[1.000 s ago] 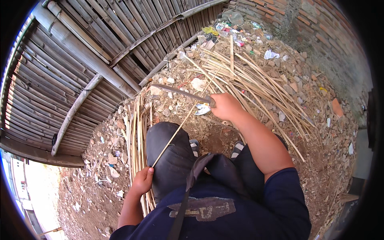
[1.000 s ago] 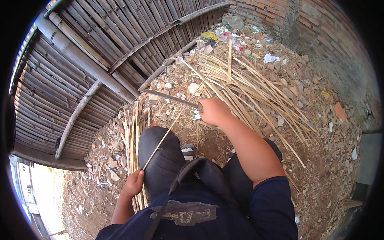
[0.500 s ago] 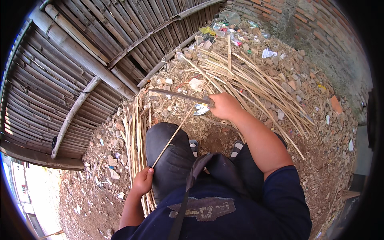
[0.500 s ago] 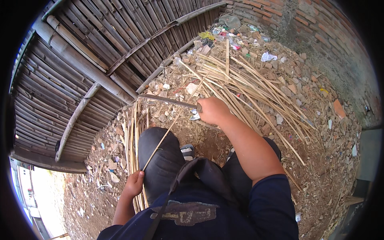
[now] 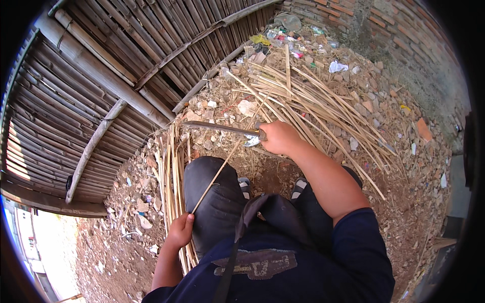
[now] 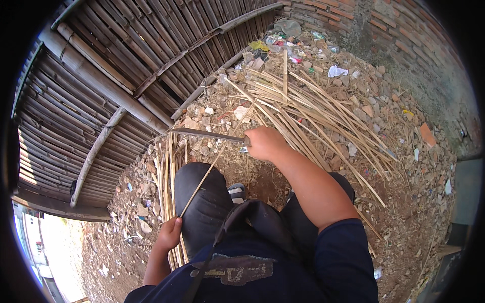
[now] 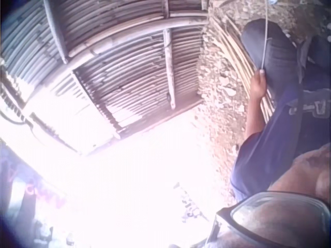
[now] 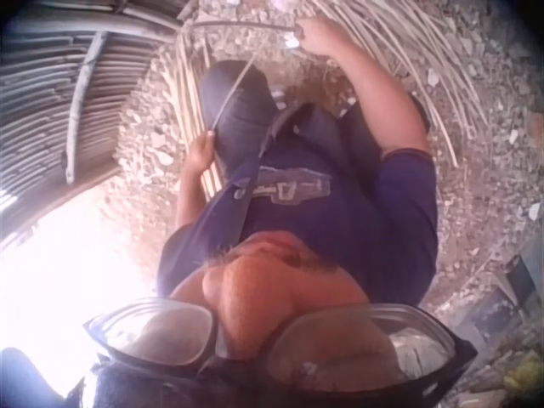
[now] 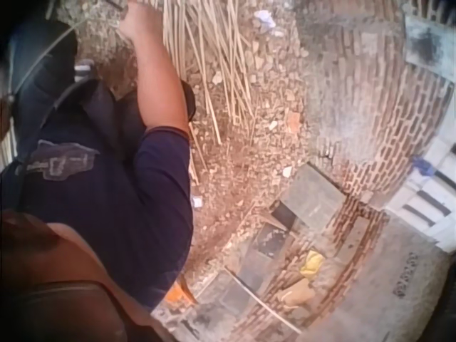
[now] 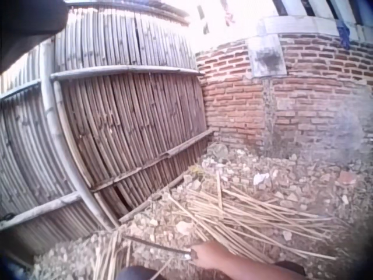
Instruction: The person shaves a thin bamboo strip using a blade, smoothing the surface and edges through repeated scraping motions while holding the strip in one hand.
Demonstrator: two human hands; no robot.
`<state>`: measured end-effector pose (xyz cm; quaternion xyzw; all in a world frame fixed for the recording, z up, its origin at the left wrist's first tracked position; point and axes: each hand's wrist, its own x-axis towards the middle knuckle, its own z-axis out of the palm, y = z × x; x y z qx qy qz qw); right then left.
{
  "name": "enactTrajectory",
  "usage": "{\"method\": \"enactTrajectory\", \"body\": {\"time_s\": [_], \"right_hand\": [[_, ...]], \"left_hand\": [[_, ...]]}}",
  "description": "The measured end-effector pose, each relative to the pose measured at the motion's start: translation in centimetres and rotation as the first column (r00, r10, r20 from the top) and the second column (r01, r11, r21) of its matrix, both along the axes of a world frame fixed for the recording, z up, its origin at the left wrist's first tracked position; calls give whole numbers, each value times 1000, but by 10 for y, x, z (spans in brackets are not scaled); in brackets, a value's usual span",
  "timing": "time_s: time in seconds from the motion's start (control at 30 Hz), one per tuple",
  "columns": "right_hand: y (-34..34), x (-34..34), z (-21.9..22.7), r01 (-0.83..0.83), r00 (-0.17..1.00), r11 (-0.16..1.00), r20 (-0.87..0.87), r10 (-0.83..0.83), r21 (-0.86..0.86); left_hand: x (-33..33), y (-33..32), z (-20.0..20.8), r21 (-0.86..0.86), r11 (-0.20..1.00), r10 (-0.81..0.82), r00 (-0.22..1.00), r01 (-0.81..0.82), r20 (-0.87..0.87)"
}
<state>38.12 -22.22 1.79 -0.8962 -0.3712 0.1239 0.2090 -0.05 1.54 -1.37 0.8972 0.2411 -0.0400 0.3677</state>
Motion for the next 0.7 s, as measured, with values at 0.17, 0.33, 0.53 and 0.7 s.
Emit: {"method": "enactTrajectory", "body": {"time_s": [0.17,0.33,0.53,0.7], "right_hand": [[-5,-2,10,-39,999,999,-14,39,-7],[-4,5,-3,-36,999,999,-37,34,-41],[1,-1,8,-60,998,998,-13,60,-20],[-9,20,-14,57,996,998,-69,-55,30]], "left_hand": [[4,-7,5,69,997,25,1000,-25,-4],[7,-7,6,55,998,10,1000,-11,21],[1,-6,-1,75,997,29,999,-31,32],[8,-8,3,59,998,30,998,-33,52]]}}
